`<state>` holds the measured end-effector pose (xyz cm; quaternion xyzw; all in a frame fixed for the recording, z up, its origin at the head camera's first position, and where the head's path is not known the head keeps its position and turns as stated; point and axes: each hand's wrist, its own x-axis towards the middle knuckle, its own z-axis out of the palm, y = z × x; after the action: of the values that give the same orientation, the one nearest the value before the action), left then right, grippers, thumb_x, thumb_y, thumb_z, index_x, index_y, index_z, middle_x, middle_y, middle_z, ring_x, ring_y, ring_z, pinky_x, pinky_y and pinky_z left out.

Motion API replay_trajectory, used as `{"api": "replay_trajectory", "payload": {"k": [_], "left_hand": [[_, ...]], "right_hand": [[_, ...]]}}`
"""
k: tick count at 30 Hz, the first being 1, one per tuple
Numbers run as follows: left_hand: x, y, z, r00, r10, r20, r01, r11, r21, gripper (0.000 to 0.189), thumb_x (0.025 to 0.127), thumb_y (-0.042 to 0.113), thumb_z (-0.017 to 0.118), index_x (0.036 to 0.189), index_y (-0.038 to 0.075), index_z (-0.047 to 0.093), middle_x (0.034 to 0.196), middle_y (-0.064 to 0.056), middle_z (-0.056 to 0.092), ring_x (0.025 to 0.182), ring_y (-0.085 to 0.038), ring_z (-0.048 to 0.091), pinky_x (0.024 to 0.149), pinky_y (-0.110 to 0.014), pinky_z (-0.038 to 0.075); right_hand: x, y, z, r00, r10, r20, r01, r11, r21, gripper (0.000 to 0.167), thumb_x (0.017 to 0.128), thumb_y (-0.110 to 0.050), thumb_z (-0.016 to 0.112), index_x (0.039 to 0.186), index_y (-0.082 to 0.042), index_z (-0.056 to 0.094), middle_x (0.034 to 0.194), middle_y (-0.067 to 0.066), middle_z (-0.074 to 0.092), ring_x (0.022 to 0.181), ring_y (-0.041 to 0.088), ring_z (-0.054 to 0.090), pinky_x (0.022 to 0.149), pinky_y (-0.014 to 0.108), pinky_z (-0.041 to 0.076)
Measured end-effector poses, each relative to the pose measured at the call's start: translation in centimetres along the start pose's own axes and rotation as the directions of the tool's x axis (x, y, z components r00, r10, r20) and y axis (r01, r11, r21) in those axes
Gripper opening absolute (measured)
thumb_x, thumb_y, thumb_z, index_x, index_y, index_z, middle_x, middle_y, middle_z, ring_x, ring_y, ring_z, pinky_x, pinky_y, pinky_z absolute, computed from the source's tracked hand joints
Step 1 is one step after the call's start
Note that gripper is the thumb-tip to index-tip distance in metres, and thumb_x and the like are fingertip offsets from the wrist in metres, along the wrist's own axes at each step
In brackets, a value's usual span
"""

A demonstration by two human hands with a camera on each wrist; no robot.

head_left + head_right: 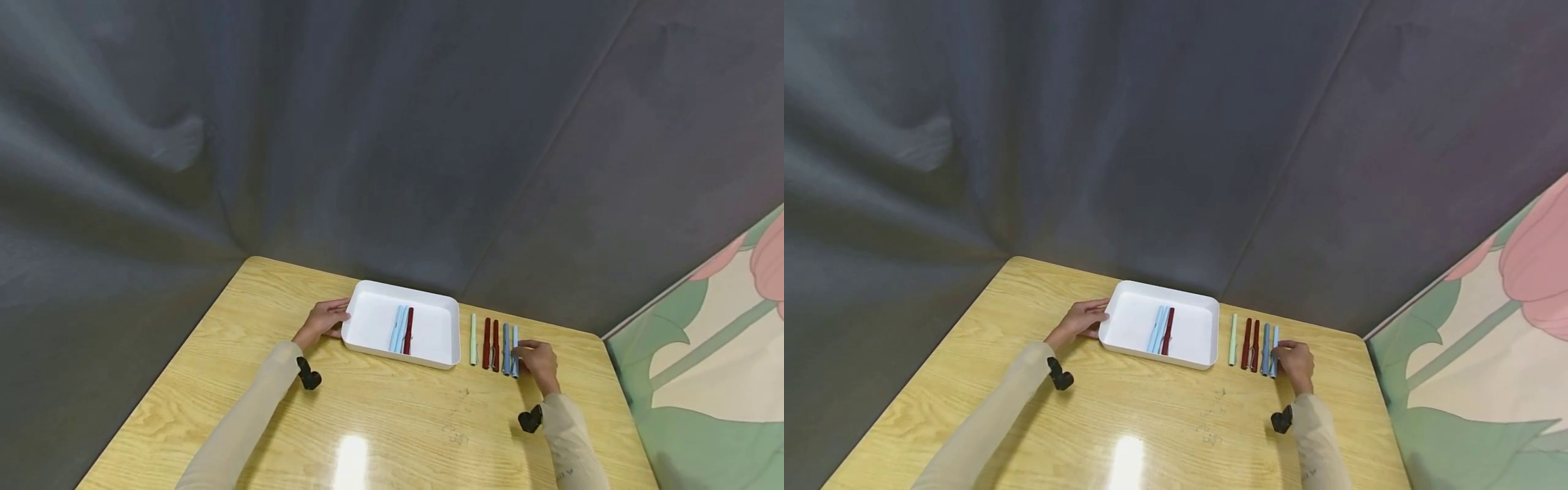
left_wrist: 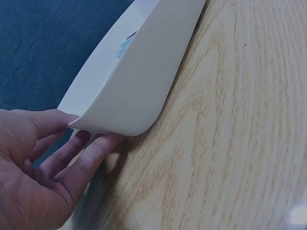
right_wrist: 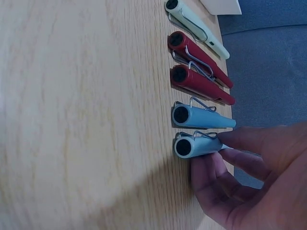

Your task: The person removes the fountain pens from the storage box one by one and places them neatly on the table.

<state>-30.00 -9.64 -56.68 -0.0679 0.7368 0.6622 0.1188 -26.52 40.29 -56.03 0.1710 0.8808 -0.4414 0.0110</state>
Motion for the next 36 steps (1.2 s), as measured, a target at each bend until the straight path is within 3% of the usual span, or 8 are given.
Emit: {"api": "replay_trajectory", "payload": {"k": [13,21,32,36], "left_hand": [[0.0,-0.1,0.1,1.0,0.008,0.014,-0.008,1.0,-0.01,0.052,0.1,0.004,0.066,0.151,0.003,0.056,0.14,-0.028,0.063,0.105,-0.035,0.075,0.062,-0.032,0.065],[-0.2,0.0,0.0,0.999,0.015,0.038,-0.015,1.0,-0.013,0.052,0.101,0.005,0.065,0.152,0.002,0.054,0.142,-0.029,0.061,0.108,-0.037,0.074,0.066,-0.034,0.066],[0.0,-0.1,0.0,1.0,-0.002,0.021,0.002,1.0,-0.002,0.052,0.101,0.004,0.065,0.152,0.004,0.054,0.141,-0.028,0.062,0.106,-0.034,0.075,0.063,-0.031,0.065],[0.1,-0.1,0.0,1.0,-0.002,0.02,0.002,1.0,-0.003,0.053,0.101,0.004,0.065,0.152,0.004,0.054,0.141,-0.028,0.062,0.106,-0.035,0.074,0.063,-0.031,0.065]], "right_hand": [[-0.1,-0.1,-0.7,1.0,-0.007,-0.004,0.007,1.0,-0.002,0.037,0.098,-0.011,0.064,0.119,0.019,0.066,0.09,0.025,0.077,0.066,0.019,0.074,0.058,0.03,0.061],[-0.1,-0.6,-1.5,1.0,0.013,-0.013,-0.011,0.996,0.093,0.039,0.102,-0.008,0.059,0.126,0.022,0.061,0.098,0.03,0.076,0.067,0.013,0.073,0.061,0.031,0.064],[-0.1,-2.3,-1.5,0.996,0.036,0.079,-0.054,0.97,0.235,0.043,0.105,-0.008,0.056,0.135,0.023,0.053,0.086,0.003,0.075,0.071,0.011,0.072,0.07,0.033,0.066],[-0.2,-3.0,-1.2,0.993,0.039,0.115,-0.07,0.959,0.276,0.045,0.106,-0.011,0.056,0.138,0.021,0.052,0.086,0.0,0.075,0.073,0.012,0.073,0.072,0.034,0.066]]}}
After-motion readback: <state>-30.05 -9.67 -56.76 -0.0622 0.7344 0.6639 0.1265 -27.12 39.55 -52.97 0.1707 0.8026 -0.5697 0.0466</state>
